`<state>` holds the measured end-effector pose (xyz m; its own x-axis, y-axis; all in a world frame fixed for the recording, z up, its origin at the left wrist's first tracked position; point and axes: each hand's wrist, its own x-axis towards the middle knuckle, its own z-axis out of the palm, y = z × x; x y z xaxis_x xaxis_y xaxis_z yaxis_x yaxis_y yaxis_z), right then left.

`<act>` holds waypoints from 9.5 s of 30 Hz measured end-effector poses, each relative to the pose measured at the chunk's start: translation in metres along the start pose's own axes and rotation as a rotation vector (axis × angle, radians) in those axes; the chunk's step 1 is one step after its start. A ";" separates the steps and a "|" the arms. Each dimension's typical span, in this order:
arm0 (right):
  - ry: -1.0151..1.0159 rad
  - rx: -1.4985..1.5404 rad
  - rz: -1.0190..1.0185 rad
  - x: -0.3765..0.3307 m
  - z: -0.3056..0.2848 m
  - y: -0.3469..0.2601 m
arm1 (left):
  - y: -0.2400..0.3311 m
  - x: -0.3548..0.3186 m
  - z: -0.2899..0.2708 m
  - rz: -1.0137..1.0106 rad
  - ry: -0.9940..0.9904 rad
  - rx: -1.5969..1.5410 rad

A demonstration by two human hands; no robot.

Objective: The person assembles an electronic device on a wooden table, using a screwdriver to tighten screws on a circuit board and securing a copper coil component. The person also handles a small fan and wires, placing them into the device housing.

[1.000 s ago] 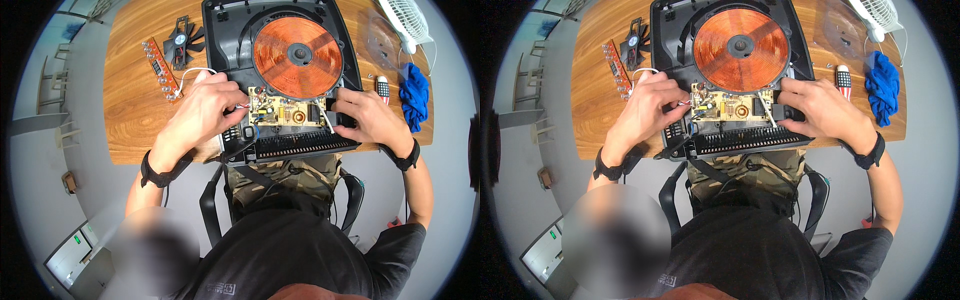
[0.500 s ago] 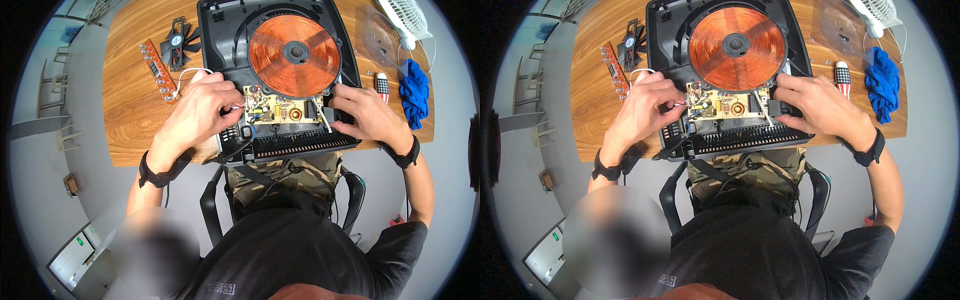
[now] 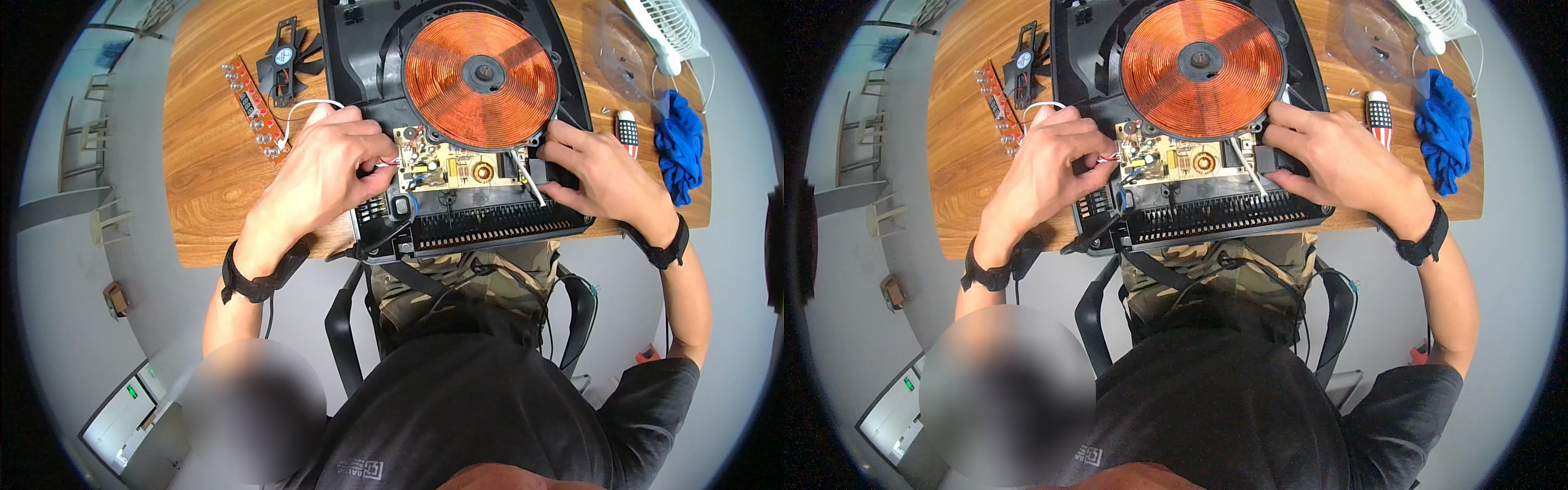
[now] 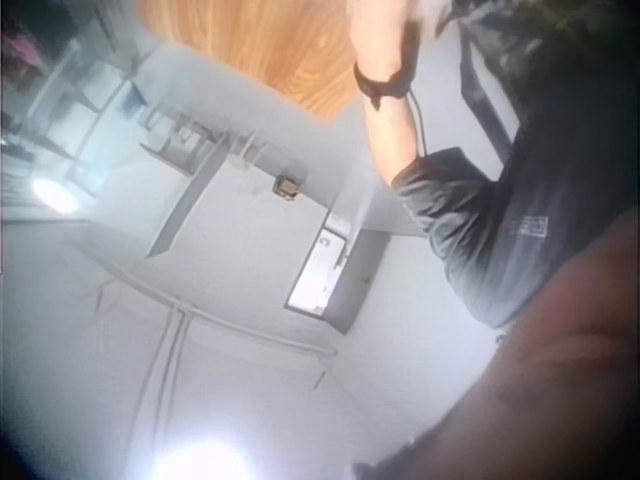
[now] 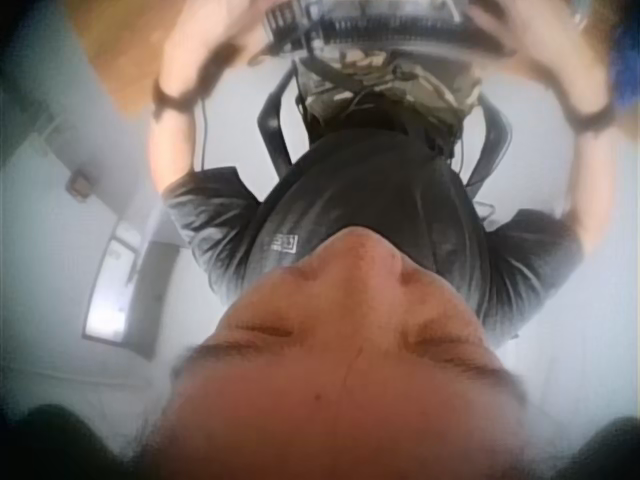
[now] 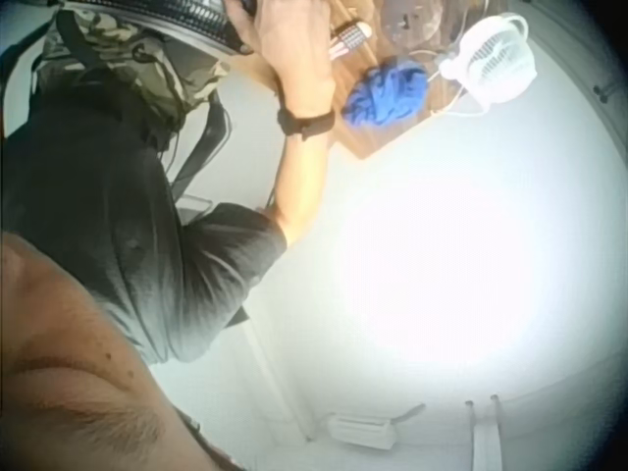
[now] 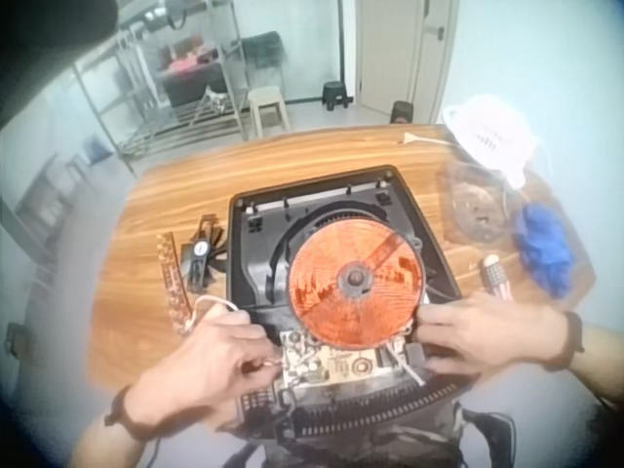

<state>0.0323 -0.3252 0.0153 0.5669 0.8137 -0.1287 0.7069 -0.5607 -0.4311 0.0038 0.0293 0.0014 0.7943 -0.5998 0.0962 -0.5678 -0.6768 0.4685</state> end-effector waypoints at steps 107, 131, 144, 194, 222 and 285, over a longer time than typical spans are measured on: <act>0.082 0.043 0.059 -0.010 -0.001 -0.009 | 0.004 -0.002 -0.004 -0.004 -0.011 -0.004; 0.258 -0.247 0.321 -0.144 -0.061 0.076 | 0.023 0.008 -0.017 -0.047 -0.090 0.078; 0.229 -0.277 0.567 -0.092 -0.020 0.089 | 0.046 0.011 -0.031 -0.101 -0.082 0.113; 0.426 -0.131 0.679 -0.155 -0.074 0.064 | 0.184 0.289 0.132 0.076 -0.499 0.470; 0.692 -0.183 0.464 -0.081 -0.144 -0.001 | 0.092 0.171 -0.038 0.161 -0.172 0.125; 0.643 0.145 -0.087 0.108 -0.093 -0.086 | 0.007 0.020 -0.003 -0.185 0.119 -0.657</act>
<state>0.0727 -0.2035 0.1217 0.6814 0.5765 0.4509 0.7229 -0.4339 -0.5377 0.0167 0.0139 0.0091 0.9051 -0.4232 0.0411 -0.2017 -0.3423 0.9177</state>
